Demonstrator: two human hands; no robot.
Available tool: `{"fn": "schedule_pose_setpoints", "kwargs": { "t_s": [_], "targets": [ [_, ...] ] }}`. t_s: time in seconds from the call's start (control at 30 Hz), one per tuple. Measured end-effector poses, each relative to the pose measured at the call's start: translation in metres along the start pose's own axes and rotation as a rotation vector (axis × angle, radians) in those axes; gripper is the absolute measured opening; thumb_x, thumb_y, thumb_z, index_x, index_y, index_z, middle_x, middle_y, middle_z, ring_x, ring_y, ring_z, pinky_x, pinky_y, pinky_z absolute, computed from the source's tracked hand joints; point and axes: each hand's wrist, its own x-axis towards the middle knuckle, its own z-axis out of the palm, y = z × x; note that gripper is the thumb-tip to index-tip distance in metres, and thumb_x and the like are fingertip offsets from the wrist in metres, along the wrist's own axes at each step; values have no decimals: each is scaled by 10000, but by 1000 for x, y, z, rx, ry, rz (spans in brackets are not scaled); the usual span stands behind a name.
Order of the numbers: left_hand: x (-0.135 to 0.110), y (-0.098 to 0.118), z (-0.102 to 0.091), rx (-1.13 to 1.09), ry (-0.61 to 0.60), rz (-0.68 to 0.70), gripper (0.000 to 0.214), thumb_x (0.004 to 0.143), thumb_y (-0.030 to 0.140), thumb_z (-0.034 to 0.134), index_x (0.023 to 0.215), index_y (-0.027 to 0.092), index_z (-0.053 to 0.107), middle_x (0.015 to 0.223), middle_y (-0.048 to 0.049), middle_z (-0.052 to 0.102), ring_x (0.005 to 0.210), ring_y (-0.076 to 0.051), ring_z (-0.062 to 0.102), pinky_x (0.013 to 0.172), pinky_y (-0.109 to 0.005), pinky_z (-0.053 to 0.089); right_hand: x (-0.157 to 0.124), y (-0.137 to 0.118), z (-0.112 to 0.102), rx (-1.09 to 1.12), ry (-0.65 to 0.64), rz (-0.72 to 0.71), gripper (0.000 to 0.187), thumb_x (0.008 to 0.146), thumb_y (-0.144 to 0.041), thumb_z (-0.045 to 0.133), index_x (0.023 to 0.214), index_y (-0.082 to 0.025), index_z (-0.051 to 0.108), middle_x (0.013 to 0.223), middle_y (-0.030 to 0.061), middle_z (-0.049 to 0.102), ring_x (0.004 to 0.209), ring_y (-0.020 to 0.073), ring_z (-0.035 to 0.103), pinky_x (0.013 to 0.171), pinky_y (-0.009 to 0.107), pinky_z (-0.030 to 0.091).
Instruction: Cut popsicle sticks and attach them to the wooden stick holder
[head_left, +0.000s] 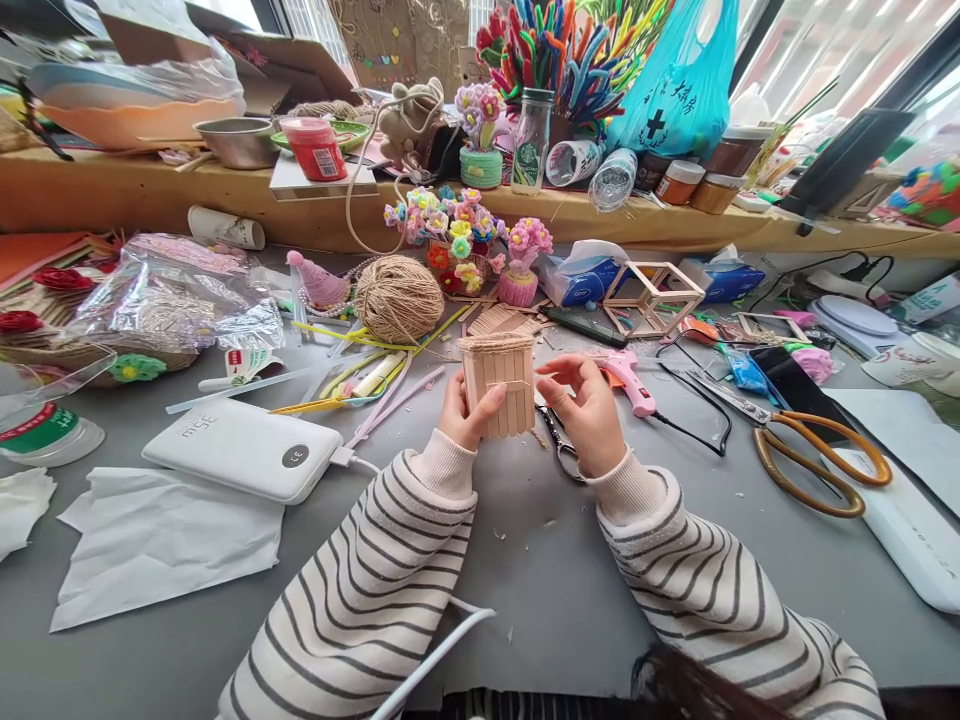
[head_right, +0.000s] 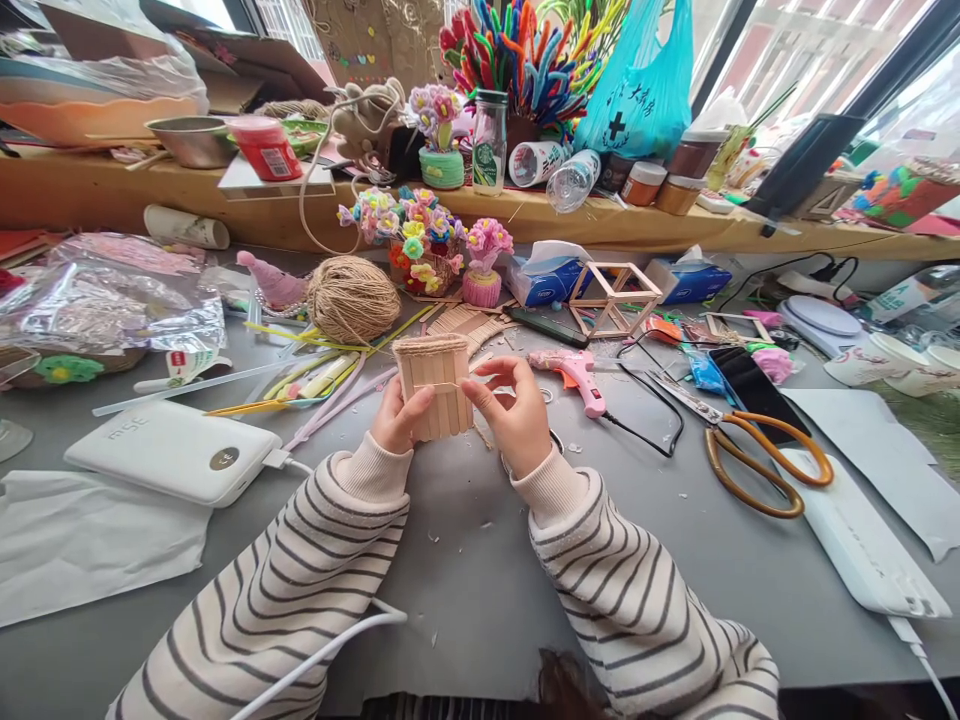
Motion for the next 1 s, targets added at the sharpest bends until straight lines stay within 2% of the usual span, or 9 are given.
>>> {"fn": "schedule_pose_setpoints", "kwargs": {
  "t_s": [0.1,0.23,0.7,1.0],
  "targets": [
    [-1,0,0,-9,-32,3,566,520,447,700,948,169,454,913,-68,581,845,-233,570,722,-365,460,-2,1,3,1,-49,48,430,623,-401,667,951,-199,477,1048,80,546,929,180,537,708,291,474],
    [0,-1,-1,-4,-80,37,523,546,452,677,943,174,481,943,-67,573,890,-238,550,767,-368,436,-3,3,6,136,-136,112,435,651,-392,646,997,-196,470,1076,95,564,989,191,547,814,326,463],
    [8,-7,-7,-19,-208,-1,553,564,422,671,1002,147,476,1027,-108,567,978,-281,524,846,-437,404,-6,9,8,128,-94,120,436,654,-405,637,1000,-194,475,1066,95,564,967,201,553,788,335,471],
    [11,-8,-8,-80,-221,-34,510,548,373,699,959,152,492,1061,-107,564,1009,-276,520,860,-424,404,-7,9,9,136,-81,127,425,655,-407,636,986,-200,469,1057,90,561,963,192,550,806,334,467]
  ]
}}
